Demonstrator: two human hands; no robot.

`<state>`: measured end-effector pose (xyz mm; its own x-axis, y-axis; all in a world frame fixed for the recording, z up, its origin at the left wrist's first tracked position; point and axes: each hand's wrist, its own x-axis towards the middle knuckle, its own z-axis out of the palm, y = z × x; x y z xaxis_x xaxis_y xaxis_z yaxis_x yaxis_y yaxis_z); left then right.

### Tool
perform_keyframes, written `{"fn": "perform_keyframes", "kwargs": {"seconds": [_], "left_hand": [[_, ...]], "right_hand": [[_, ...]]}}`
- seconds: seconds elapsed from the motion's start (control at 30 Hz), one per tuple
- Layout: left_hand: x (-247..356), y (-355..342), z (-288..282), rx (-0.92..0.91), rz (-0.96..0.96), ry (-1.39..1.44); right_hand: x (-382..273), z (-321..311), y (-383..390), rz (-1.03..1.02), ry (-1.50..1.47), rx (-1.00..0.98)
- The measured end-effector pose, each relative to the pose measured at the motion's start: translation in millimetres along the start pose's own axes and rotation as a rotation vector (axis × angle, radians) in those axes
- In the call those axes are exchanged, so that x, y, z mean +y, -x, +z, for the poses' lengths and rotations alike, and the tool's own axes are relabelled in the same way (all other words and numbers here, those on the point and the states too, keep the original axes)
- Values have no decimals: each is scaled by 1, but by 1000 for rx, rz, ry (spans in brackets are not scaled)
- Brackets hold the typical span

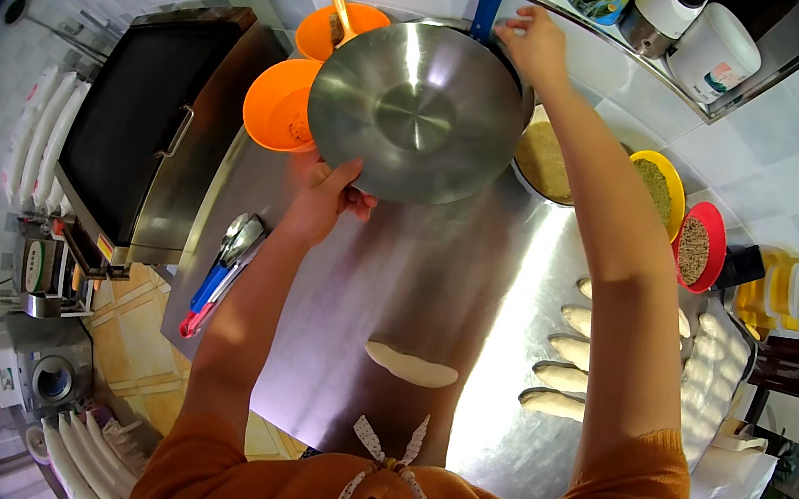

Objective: The person rolls small dough balls into elongated shapes on a stainless steel table. They then brush a liquid onto the dough, sprinkle a green topping, and roll the dough into a spiral shape.

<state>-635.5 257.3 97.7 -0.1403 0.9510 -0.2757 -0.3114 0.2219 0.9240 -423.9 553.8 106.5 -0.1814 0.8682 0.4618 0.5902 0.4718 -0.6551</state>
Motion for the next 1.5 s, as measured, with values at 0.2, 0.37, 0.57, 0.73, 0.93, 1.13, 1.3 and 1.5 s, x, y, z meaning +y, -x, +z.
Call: {"fn": "perform_keyframes", "kwargs": {"seconds": [0.2, 0.37, 0.57, 0.73, 0.93, 1.13, 1.3, 1.5], "left_hand": [[-5, 5, -19, -73, 9, -45], [-2, 14, -14, 19, 25, -33], [-1, 53, -51, 60, 54, -8], [20, 68, -60, 176, 73, 3], [38, 69, -71, 200, 188, 164], [50, 75, -82, 283, 260, 180], [52, 72, -87, 201, 326, 207], [54, 74, -93, 199, 308, 219]], "right_hand": [[-19, 49, -35, -16, 187, 16], [-8, 52, -57, -95, 270, -208], [-35, 9, -14, -218, 71, -180], [-95, -40, 4, -252, 1, -171], [-62, -12, 46, -633, 13, -325], [-62, -12, 49, -548, 6, -352], [-60, -8, 51, -458, 41, -355], [-94, -35, 28, -200, 64, -473]]}}
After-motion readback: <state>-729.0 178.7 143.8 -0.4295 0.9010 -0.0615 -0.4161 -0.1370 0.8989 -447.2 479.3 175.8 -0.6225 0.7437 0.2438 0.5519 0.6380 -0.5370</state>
